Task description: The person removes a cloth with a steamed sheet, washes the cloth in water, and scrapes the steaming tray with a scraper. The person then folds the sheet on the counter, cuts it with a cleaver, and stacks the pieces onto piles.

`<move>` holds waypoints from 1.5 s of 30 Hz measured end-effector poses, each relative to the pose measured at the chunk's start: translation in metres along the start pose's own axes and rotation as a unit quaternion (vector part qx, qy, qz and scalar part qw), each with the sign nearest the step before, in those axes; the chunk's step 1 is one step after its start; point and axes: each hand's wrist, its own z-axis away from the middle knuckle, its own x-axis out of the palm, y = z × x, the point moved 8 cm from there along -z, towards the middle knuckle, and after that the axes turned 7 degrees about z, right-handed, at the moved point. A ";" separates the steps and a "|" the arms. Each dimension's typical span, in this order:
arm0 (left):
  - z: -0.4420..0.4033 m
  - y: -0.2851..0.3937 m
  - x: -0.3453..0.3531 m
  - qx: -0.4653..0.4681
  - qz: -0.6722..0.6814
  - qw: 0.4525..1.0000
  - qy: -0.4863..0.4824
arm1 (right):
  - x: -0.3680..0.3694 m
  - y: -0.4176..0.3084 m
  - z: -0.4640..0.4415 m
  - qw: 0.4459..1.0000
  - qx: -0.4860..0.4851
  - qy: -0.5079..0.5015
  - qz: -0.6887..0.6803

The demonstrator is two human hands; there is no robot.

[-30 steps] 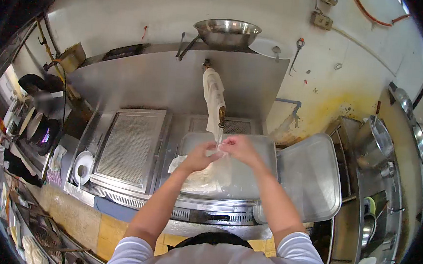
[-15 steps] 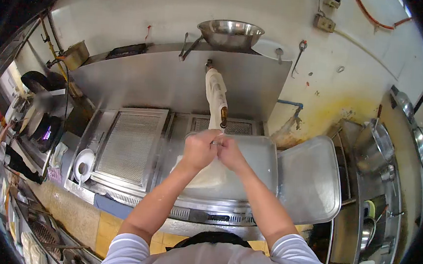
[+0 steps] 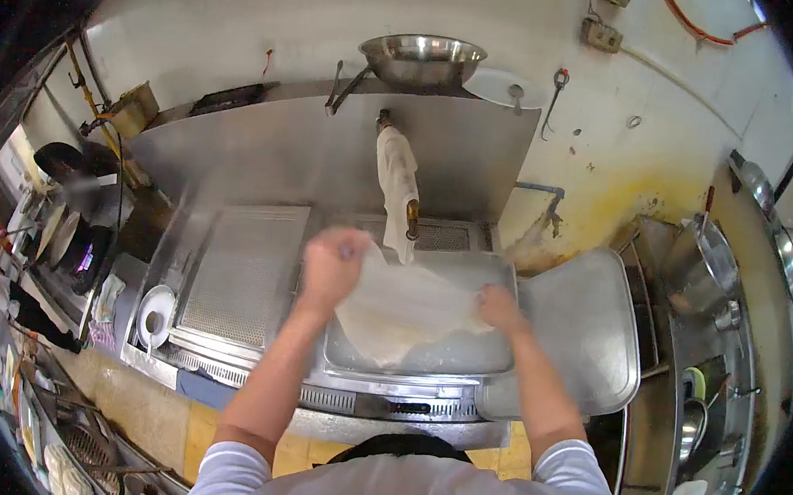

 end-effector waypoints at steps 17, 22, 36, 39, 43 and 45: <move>0.020 -0.013 0.047 -0.039 -0.007 0.997 -0.073 | -0.073 -0.137 -0.003 0.948 -0.129 0.054 -0.285; -0.010 -0.002 -0.004 -0.010 0.049 0.999 0.003 | -0.026 -0.146 -0.016 0.966 -0.095 0.032 -0.239; -0.015 0.001 -0.053 -0.144 0.129 0.979 0.068 | 0.027 -0.084 -0.028 0.992 -0.049 0.027 -0.111; 0.002 -0.026 -0.057 -0.082 0.121 0.985 0.091 | 0.021 -0.047 -0.030 0.999 -0.050 0.005 0.013; 0.022 -0.003 0.023 -0.030 0.003 0.998 -0.054 | -0.075 -0.177 -0.005 0.910 -0.183 0.136 -0.346; 0.019 0.014 0.044 -0.027 -0.002 0.995 -0.092 | -0.078 -0.203 -0.003 0.911 -0.183 0.082 -0.361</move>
